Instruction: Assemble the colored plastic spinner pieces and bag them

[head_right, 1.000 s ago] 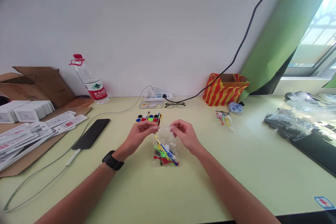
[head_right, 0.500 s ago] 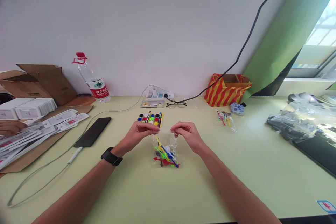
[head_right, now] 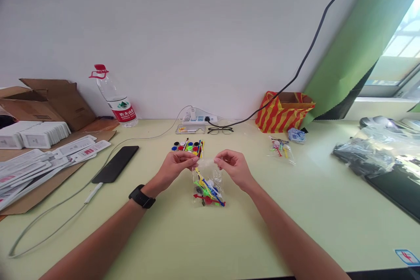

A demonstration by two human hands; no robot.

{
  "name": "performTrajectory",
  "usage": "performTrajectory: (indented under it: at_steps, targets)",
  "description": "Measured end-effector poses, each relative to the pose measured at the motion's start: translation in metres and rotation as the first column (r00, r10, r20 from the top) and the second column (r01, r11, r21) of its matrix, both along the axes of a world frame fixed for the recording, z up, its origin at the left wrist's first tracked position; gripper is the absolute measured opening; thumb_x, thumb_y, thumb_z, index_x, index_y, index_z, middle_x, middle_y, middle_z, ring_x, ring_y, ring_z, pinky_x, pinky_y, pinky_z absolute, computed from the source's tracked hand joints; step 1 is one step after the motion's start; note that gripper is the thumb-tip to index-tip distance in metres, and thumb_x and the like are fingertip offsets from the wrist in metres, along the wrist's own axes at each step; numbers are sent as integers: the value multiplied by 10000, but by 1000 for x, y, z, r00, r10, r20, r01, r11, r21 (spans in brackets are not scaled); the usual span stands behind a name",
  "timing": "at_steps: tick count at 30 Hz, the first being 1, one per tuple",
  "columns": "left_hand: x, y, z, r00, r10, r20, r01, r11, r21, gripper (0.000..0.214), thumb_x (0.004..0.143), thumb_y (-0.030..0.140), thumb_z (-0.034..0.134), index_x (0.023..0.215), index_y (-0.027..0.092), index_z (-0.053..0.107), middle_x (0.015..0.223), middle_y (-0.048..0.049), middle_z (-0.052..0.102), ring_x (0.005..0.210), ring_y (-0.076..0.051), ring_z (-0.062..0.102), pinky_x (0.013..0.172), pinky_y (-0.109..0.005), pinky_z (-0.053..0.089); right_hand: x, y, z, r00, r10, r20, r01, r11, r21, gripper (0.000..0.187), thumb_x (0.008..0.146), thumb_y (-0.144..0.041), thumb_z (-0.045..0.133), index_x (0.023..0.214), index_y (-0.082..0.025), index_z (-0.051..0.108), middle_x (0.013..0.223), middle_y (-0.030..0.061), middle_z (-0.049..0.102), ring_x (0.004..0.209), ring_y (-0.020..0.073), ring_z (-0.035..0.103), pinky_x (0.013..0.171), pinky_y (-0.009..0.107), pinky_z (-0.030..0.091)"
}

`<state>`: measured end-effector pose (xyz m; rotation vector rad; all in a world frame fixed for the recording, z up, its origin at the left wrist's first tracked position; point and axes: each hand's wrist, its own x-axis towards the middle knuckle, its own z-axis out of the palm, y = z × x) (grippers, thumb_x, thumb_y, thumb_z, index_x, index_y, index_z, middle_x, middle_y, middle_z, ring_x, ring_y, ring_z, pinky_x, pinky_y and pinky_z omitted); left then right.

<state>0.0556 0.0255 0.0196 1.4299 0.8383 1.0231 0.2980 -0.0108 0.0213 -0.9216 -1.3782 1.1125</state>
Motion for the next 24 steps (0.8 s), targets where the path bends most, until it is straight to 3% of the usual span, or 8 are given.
performTrajectory:
  at_steps: [6, 11, 17, 24]
  targets:
    - [-5, -1, 9, 999, 11, -38, -10, 999, 39, 304, 762, 378, 892, 930, 140, 806, 808, -69, 767, 704, -162, 670, 711, -303, 574, -4, -1, 0, 1000, 4, -18, -4, 1000, -10, 330, 769, -453, 853, 953, -221, 705, 807, 16, 654, 712, 167, 593, 644, 318, 508]
    - [-1, -3, 8, 992, -20, -122, 27, 998, 55, 361, 832, 466, 817, 1019, 158, 797, 934, -98, 777, 828, -213, 716, 730, -313, 585, -5, -2, 0, 1000, -4, -1, 4, 1000, 7, 298, 788, -450, 839, 940, -222, 720, 828, 28, 653, 746, 175, 595, 661, 319, 520]
    - [8, -10, 1, 991, -75, -112, 81, 995, 54, 323, 850, 471, 798, 900, 153, 814, 850, -95, 782, 798, -212, 717, 764, -321, 583, -12, -6, 1, 999, 26, 19, -25, 999, -37, 333, 801, -500, 813, 974, -223, 747, 808, 31, 684, 732, 178, 602, 645, 311, 503]
    - [5, -10, 5, 980, -142, -139, 149, 988, 39, 279, 862, 432, 798, 915, 161, 835, 860, -97, 797, 803, -212, 721, 731, -301, 563, -13, -8, 2, 984, 87, 156, -77, 995, -70, 348, 840, -543, 753, 769, -203, 773, 679, 20, 660, 598, 141, 504, 566, 287, 414]
